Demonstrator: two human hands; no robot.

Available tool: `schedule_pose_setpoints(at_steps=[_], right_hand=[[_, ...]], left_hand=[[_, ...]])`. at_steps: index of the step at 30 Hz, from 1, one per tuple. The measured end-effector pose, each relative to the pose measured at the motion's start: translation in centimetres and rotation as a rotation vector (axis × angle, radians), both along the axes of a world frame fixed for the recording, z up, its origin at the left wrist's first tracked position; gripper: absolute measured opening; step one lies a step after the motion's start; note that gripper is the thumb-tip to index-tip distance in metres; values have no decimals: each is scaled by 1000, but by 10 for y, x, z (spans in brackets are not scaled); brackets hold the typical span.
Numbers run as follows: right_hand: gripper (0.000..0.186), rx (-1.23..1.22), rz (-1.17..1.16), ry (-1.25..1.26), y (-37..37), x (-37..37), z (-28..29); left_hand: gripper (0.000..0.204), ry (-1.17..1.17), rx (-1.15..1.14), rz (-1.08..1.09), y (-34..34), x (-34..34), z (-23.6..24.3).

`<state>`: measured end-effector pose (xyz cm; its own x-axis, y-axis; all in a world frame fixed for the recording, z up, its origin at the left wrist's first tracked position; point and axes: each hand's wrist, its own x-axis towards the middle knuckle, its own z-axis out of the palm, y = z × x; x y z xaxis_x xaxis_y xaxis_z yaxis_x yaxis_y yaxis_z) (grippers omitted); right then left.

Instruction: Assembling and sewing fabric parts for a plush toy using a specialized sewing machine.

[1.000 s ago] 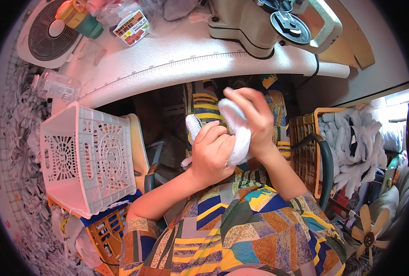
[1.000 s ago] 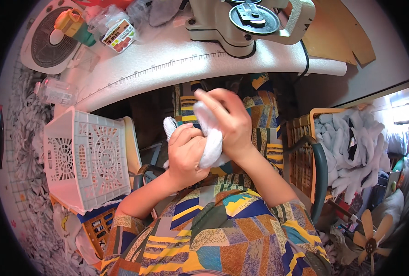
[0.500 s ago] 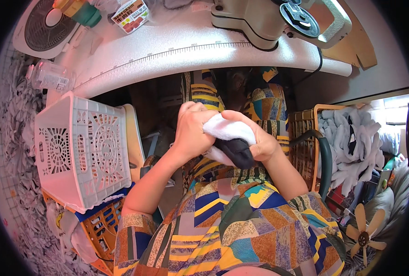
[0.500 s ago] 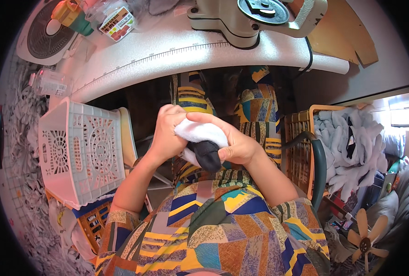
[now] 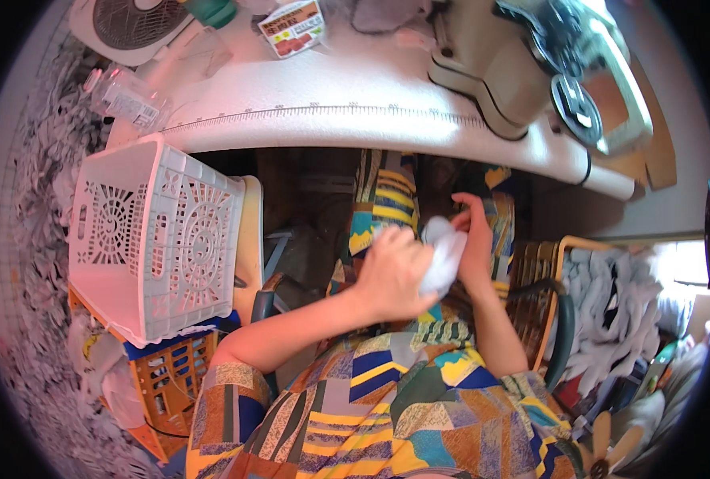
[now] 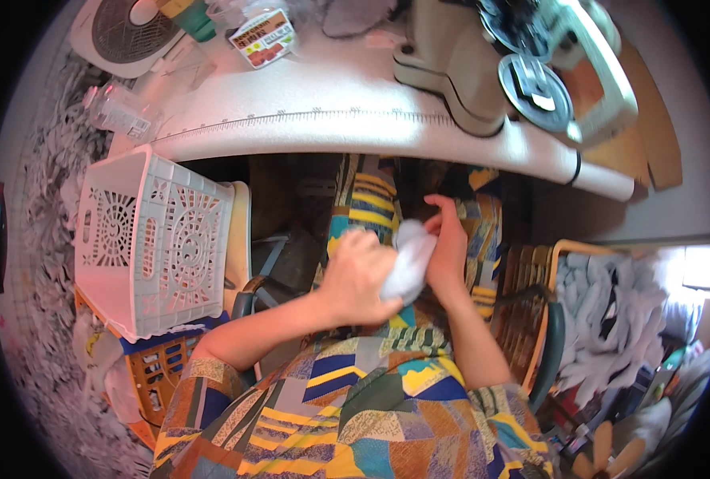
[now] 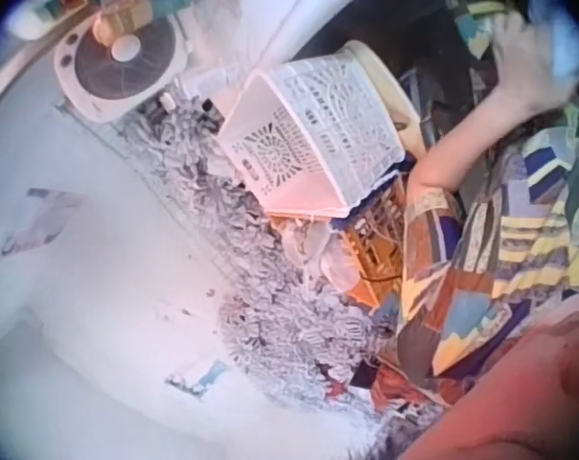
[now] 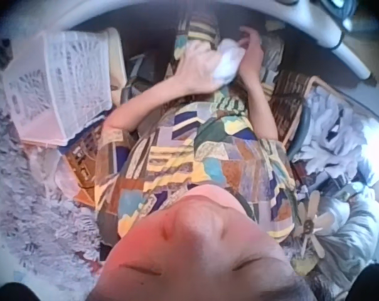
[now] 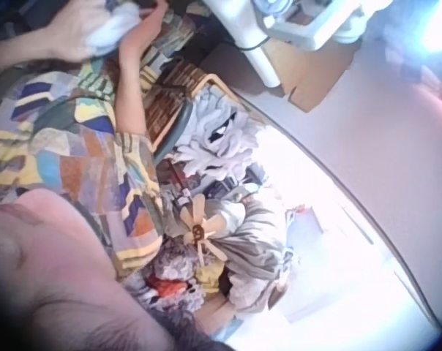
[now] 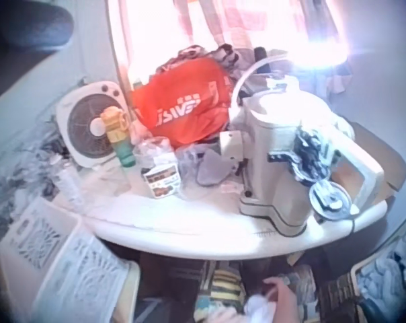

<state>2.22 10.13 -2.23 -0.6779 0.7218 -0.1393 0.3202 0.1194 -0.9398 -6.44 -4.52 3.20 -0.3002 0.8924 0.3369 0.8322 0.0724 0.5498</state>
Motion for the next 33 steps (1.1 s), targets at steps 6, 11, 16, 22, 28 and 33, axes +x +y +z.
schedule_pose_setpoints(at_steps=[6,11,16,22,28,33], right_hand=[[50,121,330,-46,18,5,-6],[57,-216,526,-55,46,14,-15],[58,-464,571,-80,61,13,-15],[40,-285,380,-176,75,30,-52],[36,-274,273,-122,71,36,-69],[35,-168,365,-215,66,12,-66]], left_hand=[[47,-175,-96,84,-3,-17,-20],[36,-619,-76,660,-15,-97,-105],[80,-984,-379,1378,-49,-218,-200],[104,-11,-442,1318,-115,-293,-364],[49,-143,180,1086,-125,-299,-403],[27,-350,-816,1293,-83,-238,-354]])
